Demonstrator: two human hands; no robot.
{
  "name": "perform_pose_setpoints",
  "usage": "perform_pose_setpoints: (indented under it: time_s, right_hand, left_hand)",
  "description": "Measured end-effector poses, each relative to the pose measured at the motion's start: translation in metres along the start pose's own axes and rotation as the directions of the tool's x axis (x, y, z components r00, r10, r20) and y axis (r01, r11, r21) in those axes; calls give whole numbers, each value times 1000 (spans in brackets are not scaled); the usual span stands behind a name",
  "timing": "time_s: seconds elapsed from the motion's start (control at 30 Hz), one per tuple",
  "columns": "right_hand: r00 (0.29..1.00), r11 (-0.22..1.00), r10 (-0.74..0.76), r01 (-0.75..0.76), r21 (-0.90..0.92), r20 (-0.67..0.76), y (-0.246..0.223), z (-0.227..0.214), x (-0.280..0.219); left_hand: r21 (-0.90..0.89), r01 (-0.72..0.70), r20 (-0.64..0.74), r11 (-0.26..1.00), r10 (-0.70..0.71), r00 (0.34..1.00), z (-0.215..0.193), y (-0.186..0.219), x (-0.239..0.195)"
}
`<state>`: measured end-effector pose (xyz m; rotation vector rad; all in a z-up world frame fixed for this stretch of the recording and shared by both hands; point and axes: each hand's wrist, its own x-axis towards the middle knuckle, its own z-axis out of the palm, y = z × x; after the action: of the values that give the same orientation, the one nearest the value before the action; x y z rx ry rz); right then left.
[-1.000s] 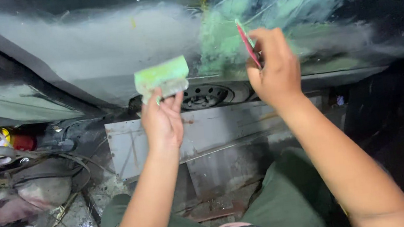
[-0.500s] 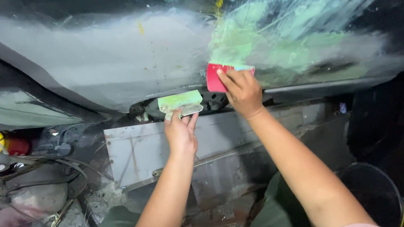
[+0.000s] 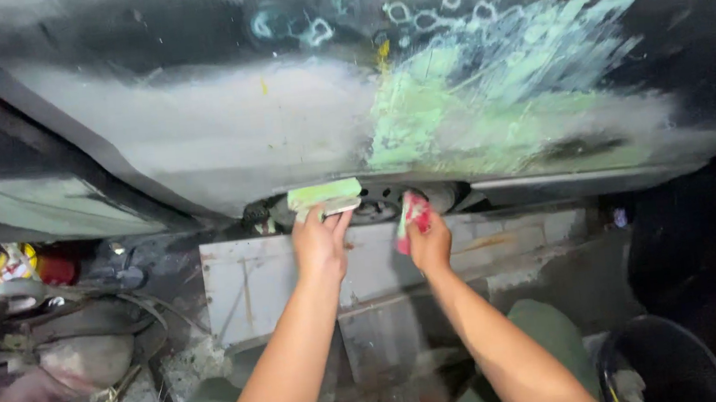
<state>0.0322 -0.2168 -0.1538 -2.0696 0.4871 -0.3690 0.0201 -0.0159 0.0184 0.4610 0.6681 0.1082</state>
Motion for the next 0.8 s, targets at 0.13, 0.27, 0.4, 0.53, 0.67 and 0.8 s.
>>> perform_pose_setpoints:
  time_s: [0.13, 0.27, 0.4, 0.53, 0.67, 0.8]
  right_hand:
    - [826, 493, 511, -508, 706, 237, -29, 2, 8]
    - [859, 540, 428, -493, 682, 282, -90, -1, 36]
    - [806, 431, 498, -551, 715, 321, -92, 40, 88]
    - [781, 369, 499, -583, 723, 375, -144, 11, 82]
    - [818, 362, 461, -527, 768, 344, -193, -30, 67]
    - [914, 348, 268, -386, 854, 304, -282, -89, 44]
  left_hand:
    - [104, -72, 31, 992, 69, 997, 12, -13, 9]
    - [220, -119, 14, 968, 118, 993, 30, -9, 6]
    - [170, -135, 9, 976, 136, 991, 33, -24, 51]
    - [125, -105, -40, 987, 111, 993, 64, -6, 51]
    - [63, -5, -19, 998, 6, 1000, 75, 7, 50]
    - [-53, -28, 152, 998, 36, 988, 116, 46, -27]
